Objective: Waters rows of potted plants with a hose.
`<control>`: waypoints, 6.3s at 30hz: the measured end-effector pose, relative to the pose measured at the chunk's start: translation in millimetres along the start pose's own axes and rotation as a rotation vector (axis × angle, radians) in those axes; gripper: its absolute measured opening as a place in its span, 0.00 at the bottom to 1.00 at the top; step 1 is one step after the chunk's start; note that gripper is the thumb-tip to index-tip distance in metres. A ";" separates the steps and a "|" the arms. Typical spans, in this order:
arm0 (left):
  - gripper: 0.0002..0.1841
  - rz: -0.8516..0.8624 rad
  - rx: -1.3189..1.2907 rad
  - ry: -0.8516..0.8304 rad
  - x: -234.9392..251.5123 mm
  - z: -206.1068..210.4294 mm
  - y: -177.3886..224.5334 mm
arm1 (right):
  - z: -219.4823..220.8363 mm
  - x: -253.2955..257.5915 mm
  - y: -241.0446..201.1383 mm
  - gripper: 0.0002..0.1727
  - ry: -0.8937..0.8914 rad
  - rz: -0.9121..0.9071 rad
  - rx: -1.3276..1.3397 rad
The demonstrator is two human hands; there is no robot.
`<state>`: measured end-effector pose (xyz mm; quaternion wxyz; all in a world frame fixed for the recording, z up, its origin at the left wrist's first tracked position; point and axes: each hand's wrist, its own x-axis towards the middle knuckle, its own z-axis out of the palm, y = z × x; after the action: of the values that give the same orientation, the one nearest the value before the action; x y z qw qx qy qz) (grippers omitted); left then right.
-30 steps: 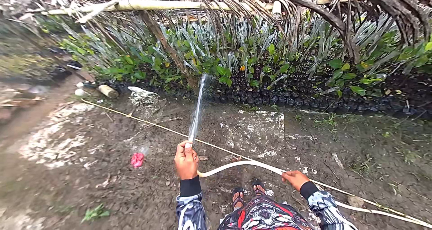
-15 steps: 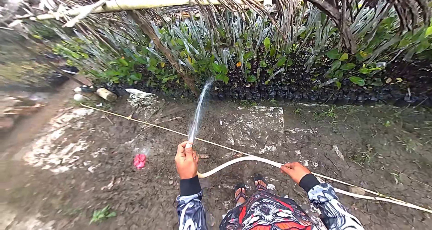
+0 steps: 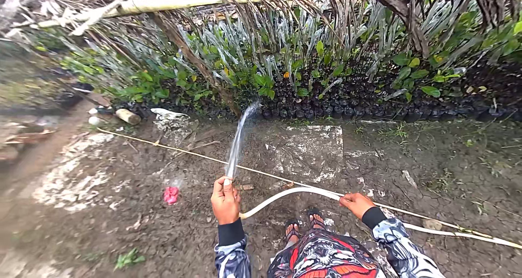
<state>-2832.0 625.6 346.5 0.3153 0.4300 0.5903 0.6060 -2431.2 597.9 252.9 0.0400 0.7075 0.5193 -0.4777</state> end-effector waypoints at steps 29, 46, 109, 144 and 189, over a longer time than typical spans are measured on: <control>0.11 0.035 0.011 0.024 -11.2 -59.6 -8.3 | 34.3 -13.4 -37.0 0.26 -0.034 0.033 -0.064; 0.12 0.172 0.132 -0.141 68.1 -75.7 9.4 | 46.1 -44.4 -110.4 0.28 0.033 0.020 -0.115; 0.16 0.280 0.722 -0.377 313.0 160.2 122.9 | -118.3 107.3 -169.7 0.29 -0.020 -0.222 0.053; 0.16 0.277 0.704 -0.341 326.7 182.2 170.8 | -106.4 96.0 -171.6 0.27 0.059 -0.219 0.125; 0.16 0.227 0.692 -0.222 300.6 151.0 145.9 | -91.0 94.6 -160.8 0.28 0.033 -0.243 0.078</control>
<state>-2808.5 945.0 525.1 0.1446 0.6367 0.6709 0.3516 -2497.3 787.6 304.8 -0.0542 0.6481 0.5829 -0.4870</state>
